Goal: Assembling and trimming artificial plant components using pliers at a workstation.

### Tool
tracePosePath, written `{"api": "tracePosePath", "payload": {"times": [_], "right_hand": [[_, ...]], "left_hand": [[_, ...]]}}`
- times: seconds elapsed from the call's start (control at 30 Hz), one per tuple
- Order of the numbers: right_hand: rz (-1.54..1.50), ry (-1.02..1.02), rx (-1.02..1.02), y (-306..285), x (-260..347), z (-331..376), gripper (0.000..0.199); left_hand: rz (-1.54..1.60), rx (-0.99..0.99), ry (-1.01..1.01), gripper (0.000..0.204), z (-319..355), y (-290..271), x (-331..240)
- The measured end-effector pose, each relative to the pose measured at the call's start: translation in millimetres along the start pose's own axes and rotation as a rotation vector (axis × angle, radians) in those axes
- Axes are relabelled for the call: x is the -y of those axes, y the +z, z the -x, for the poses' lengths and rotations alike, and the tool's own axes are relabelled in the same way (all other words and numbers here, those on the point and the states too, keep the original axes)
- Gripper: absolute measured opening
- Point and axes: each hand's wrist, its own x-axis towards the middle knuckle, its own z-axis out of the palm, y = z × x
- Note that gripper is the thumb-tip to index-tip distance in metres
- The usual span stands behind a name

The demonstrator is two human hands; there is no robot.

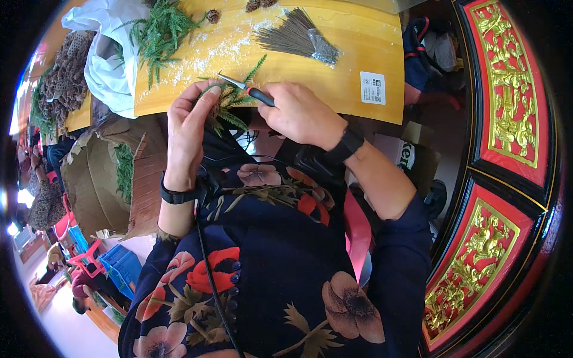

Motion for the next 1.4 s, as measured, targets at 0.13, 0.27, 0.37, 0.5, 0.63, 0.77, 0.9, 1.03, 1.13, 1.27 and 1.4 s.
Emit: {"api": "tracePosePath", "payload": {"times": [0.13, 0.27, 0.37, 0.5, 0.63, 0.77, 0.9, 1.03, 1.13, 1.27, 1.4], "right_hand": [[0.395, -0.111, -0.184, 3.6, -1.4, -8.1, 0.017], [0.862, -0.262, -0.514, 10.2, 9.1, -18.4, 0.012], [1.395, -0.258, -0.614, 13.7, 33.1, -23.0, 0.008], [1.752, -0.354, -0.692, 17.9, 50.6, -33.2, 0.005], [1.598, -0.454, -0.602, 5.5, 61.1, -39.5, 0.011], [0.920, -0.247, -0.295, -10.8, 49.3, -24.4, 0.019], [0.511, -0.084, -0.085, -10.5, 30.5, -21.6, 0.025], [0.349, 0.004, 0.046, -12.3, 28.5, -23.5, 0.025], [0.276, -0.020, 0.096, -16.8, 25.3, -23.8, 0.026], [0.262, -0.057, 0.143, -19.4, 24.2, -22.3, 0.028], [0.304, -0.057, 0.175, -21.8, 24.7, -21.7, 0.030]], "left_hand": [[0.106, 0.024, -0.097, 0.016, -5.4, -8.8, 3.0], [0.122, 0.011, -0.168, 0.017, -11.7, -23.0, 6.2], [0.112, -0.020, -0.184, 0.017, -13.8, -29.7, 5.7], [0.144, -0.052, -0.168, 0.016, -13.5, -31.3, 6.9], [0.216, -0.091, -0.130, 0.015, -13.0, -31.6, 10.6], [0.233, -0.108, -0.050, 0.014, -13.9, -35.8, 10.1], [0.175, -0.060, 0.013, 0.014, -12.3, -33.3, 6.6], [0.132, -0.019, 0.046, 0.014, -8.8, -26.2, 4.4], [0.081, 0.027, 0.088, 0.014, -7.7, -23.3, 4.0], [0.037, 0.025, 0.107, 0.015, -4.1, -14.9, 1.3], [-0.005, 0.030, 0.101, 0.015, -3.0, -13.1, 0.0]]}}
